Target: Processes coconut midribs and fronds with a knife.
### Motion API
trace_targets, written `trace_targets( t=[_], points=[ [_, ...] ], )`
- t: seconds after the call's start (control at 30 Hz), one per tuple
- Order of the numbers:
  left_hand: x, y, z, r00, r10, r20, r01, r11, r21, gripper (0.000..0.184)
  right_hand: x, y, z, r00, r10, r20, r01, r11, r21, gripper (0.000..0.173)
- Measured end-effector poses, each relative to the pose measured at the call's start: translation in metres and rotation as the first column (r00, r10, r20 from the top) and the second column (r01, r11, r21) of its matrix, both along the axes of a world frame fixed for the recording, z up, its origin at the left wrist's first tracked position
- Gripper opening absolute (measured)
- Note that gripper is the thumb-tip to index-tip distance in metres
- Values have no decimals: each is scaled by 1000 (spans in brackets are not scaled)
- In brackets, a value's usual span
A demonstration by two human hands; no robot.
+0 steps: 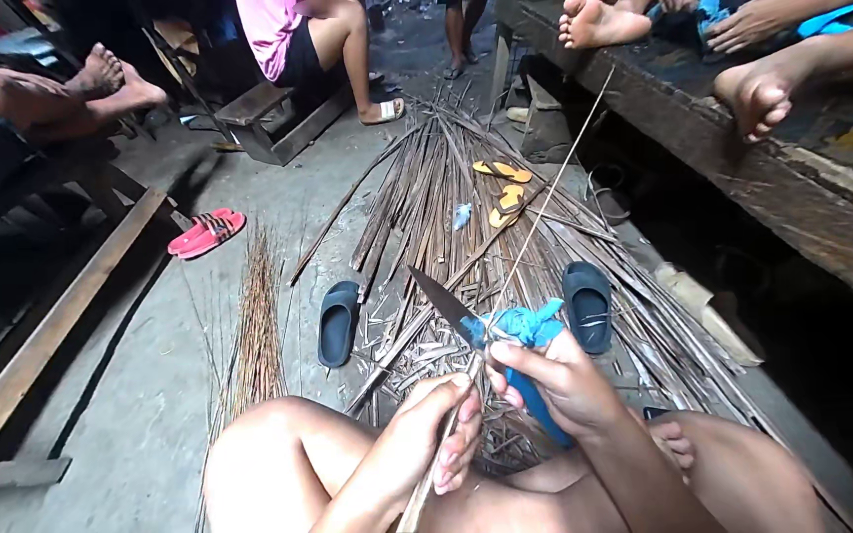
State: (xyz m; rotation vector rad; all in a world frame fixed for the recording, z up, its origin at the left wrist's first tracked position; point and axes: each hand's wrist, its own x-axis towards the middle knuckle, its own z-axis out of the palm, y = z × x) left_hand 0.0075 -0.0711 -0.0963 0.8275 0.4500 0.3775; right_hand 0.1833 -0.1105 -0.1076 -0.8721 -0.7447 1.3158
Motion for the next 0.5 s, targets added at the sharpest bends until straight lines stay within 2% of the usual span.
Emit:
trace_targets(
  t=[0.17, 0.23, 0.3, 0.33, 0.37, 0.43, 0.5],
  points=[
    [3, 0, 1, 996, 30, -84, -25, 998, 61, 42, 1, 2, 0, 1000, -10, 23, 11, 999, -43, 16],
    [0, -1, 2, 994, 33, -106, -24, 995, 92, 42, 7, 4, -1, 980, -149, 129, 157, 986, -50, 14],
    [-8, -2, 0, 998, 41, -41, -39, 998, 42, 42, 39, 8, -2, 894, -384, 230, 401, 915, -32, 11],
    [-11, 0, 0, 999, 35, -12, -35, 999, -3, 41, 59, 7, -2, 860, -458, 226, 473, 881, -11, 12],
    [-11, 3, 0, 1000, 26, 5, -26, 998, -55, 42, 72, 2, -2, 855, -472, 216, 479, 878, 23, 14],
    [-5, 7, -3, 999, -21, 26, 24, 990, -138, 43, 70, -9, 2, 924, -327, 197, 327, 944, 37, 16],
    [3, 8, -7, 997, -70, 32, 75, 983, -168, 43, 51, -17, 4, 988, -65, 139, 65, 998, 4, 14]
  ],
)
